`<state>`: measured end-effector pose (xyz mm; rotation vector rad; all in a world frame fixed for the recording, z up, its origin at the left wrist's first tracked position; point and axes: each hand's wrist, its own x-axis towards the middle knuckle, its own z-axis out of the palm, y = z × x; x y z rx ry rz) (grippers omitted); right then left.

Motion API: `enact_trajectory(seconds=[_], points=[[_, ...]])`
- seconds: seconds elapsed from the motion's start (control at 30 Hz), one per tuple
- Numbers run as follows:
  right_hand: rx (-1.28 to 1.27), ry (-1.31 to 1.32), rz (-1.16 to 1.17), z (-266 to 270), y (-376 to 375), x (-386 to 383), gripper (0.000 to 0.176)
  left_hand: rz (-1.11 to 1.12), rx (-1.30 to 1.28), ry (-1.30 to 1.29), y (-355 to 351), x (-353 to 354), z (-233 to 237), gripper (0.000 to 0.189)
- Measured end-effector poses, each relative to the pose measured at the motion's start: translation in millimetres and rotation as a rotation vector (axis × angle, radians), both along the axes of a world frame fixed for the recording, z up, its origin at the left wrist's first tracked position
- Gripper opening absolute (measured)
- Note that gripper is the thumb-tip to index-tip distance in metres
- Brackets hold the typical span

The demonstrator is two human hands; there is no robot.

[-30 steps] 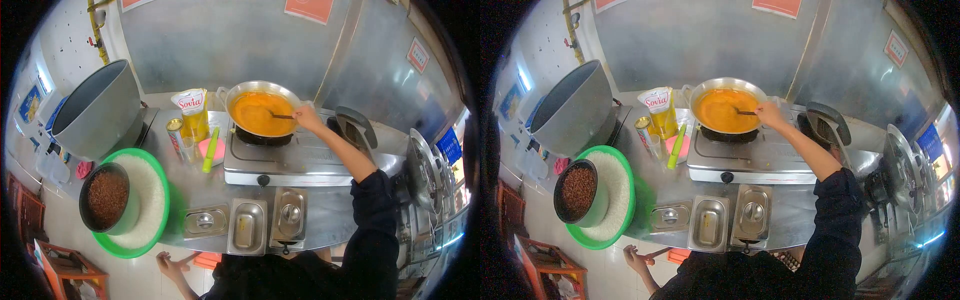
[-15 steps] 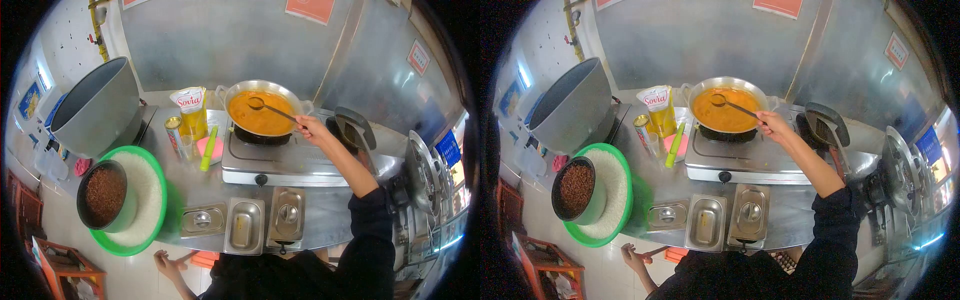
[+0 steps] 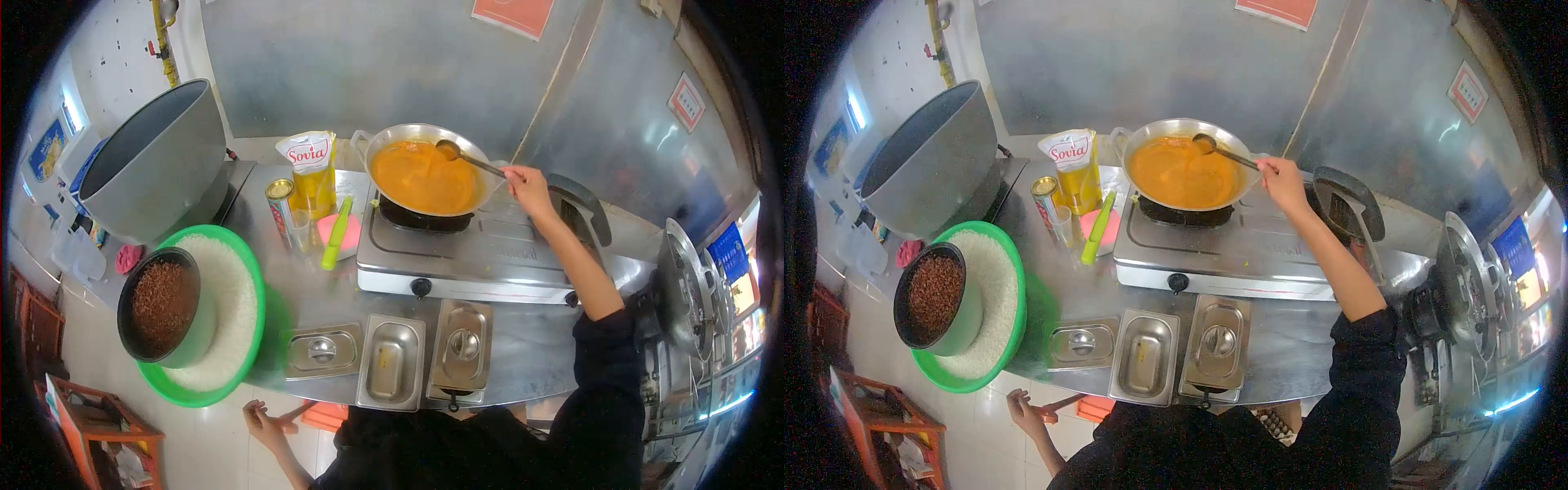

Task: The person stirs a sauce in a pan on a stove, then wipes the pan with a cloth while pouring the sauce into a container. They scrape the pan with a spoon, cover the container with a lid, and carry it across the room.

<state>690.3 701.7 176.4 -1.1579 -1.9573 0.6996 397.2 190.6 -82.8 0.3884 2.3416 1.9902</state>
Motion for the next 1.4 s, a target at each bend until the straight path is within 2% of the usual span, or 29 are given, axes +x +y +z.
enact_trajectory(seconds=[0.13, 0.27, 0.33, 0.47, 0.53, 0.63, 0.7, 0.77, 0.83, 0.87, 0.9, 0.97, 1.03, 1.17, 1.23, 1.3, 1.37, 1.4], points=[[0.291, -0.167, -0.075, 38, -20, -12, 0.018, -0.006, 0.000, -0.017, -1, 0, -1, 0.014], [0.439, -0.213, -0.096, 60, -30, -21, 0.018, 0.003, 0.007, -0.024, -2, 0, -1, 0.014], [0.642, -0.228, -0.059, 64, -31, -24, 0.018, 0.005, -0.073, -0.008, -1, 4, 5, 0.013], [0.697, -0.310, -0.053, 50, -28, -24, 0.019, 0.029, -0.155, 0.068, 6, 13, 24, 0.014], [0.706, -0.489, 0.054, 26, -20, -20, 0.020, 0.102, -0.440, 0.316, 12, 20, 39, 0.014], [0.681, -0.422, 0.015, 1, -19, -17, 0.021, 0.122, -0.415, 0.480, 27, 31, 73, 0.014], [0.682, -0.518, 0.022, -5, -25, -13, 0.023, 0.024, -0.234, 0.608, 56, 45, 113, 0.013], [0.695, -0.616, 0.033, -6, -32, -10, 0.025, -0.265, -0.023, 0.540, 94, 57, 151, 0.013], [0.665, -0.628, 0.000, -8, -41, -9, 0.027, -0.607, 0.008, 0.385, 144, 69, 182, 0.012], [0.658, -0.626, -0.001, -13, -42, -8, 0.027, -0.744, -0.053, 0.371, 172, 76, 192, 0.015], [0.649, -0.547, -0.005, -18, -42, -6, 0.026, -0.880, -0.146, 0.498, 200, 81, 191, 0.016], [0.644, -0.466, -0.015, -20, -46, -3, 0.026, -1.043, -0.451, 0.561, 254, 95, 174, 0.018], [0.658, -0.342, -0.020, -17, -54, 0, 0.023, -1.075, -0.518, 0.794, 289, 110, 155, 0.022], [0.625, -0.275, -0.070, -14, -61, 13, 0.019, -1.125, -0.622, 1.012, 328, 120, 107, 0.023], [0.531, -0.275, -0.106, -7, -69, 19, 0.019, -1.092, -0.640, 1.089, 331, 125, 100, 0.018], [0.544, -0.328, -0.112, -7, -64, 25, 0.019, -1.063, -0.658, 1.161, 331, 130, 96, 0.013], [0.557, -0.383, -0.118, -6, -60, 30, 0.019, -1.157, -0.800, 1.491, 335, 133, 99, 0.006], [0.585, -0.377, -0.105, -4, -59, 31, 0.019, -1.161, -0.797, 1.491, 338, 132, 100, 0.006]])
